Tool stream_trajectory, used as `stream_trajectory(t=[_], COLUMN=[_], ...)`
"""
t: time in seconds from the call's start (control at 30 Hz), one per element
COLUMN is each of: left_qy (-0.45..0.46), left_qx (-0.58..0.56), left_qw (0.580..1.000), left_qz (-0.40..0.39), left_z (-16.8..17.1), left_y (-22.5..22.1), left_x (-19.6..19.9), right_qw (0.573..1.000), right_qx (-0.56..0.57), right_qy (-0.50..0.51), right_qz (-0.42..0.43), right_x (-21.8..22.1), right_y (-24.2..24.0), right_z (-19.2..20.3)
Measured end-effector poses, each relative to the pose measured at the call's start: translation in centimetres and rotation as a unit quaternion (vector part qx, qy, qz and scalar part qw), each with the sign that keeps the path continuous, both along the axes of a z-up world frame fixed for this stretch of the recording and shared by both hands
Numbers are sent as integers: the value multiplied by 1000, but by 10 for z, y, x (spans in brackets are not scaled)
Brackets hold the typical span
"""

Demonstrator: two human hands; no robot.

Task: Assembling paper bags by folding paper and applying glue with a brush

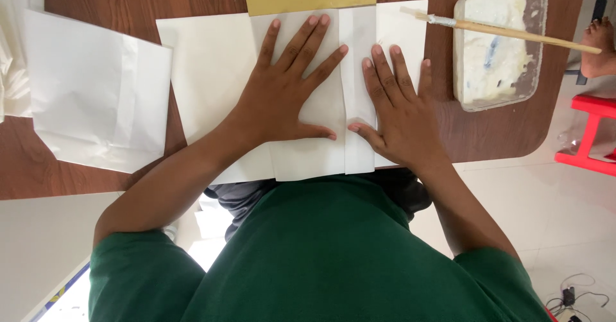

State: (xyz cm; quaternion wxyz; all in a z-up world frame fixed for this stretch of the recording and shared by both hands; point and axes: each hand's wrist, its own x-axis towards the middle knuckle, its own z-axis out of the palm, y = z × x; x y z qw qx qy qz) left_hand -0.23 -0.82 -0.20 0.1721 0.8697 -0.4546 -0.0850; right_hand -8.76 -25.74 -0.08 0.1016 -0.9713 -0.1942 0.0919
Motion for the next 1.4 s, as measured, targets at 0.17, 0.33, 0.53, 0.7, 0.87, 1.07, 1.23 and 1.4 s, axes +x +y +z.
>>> stream_trajectory(t=[0.17, 0.33, 0.53, 0.7, 0.87, 1.07, 1.23, 1.4], left_qy=[-11, 7, -14, -38, -31, -48, 11, -9], left_qx=[-12, -3, -97, -144, -187, -184, -179, -129], left_qw=[1000, 1000, 995, 987, 977, 972, 965, 961], left_qz=[-1, -2, 36, 65, 98, 138, 193, 243], left_z=[-2, 1, -12, -8, 0, -2, 0, 14], left_y=[-1, 1, 4, -8, -30, -47, -53, -49], left_x=[-1, -1, 8, 22, 36, 41, 42, 38], right_qw=[1000, 999, 999, 998, 998, 998, 997, 996], right_qx=[-5, 19, 35, 43, 47, 52, 63, 79], right_qy=[-12, -26, -28, -35, -41, -33, -48, -48], right_qz=[-5, -7, -11, -8, -2, 1, 17, 15], right_x=[-1, -2, -4, -4, -4, -5, -3, -4], right_y=[1, 0, -1, -4, -8, -11, -11, -14], right_z=[0, -2, -2, -2, -4, -7, 0, -1])
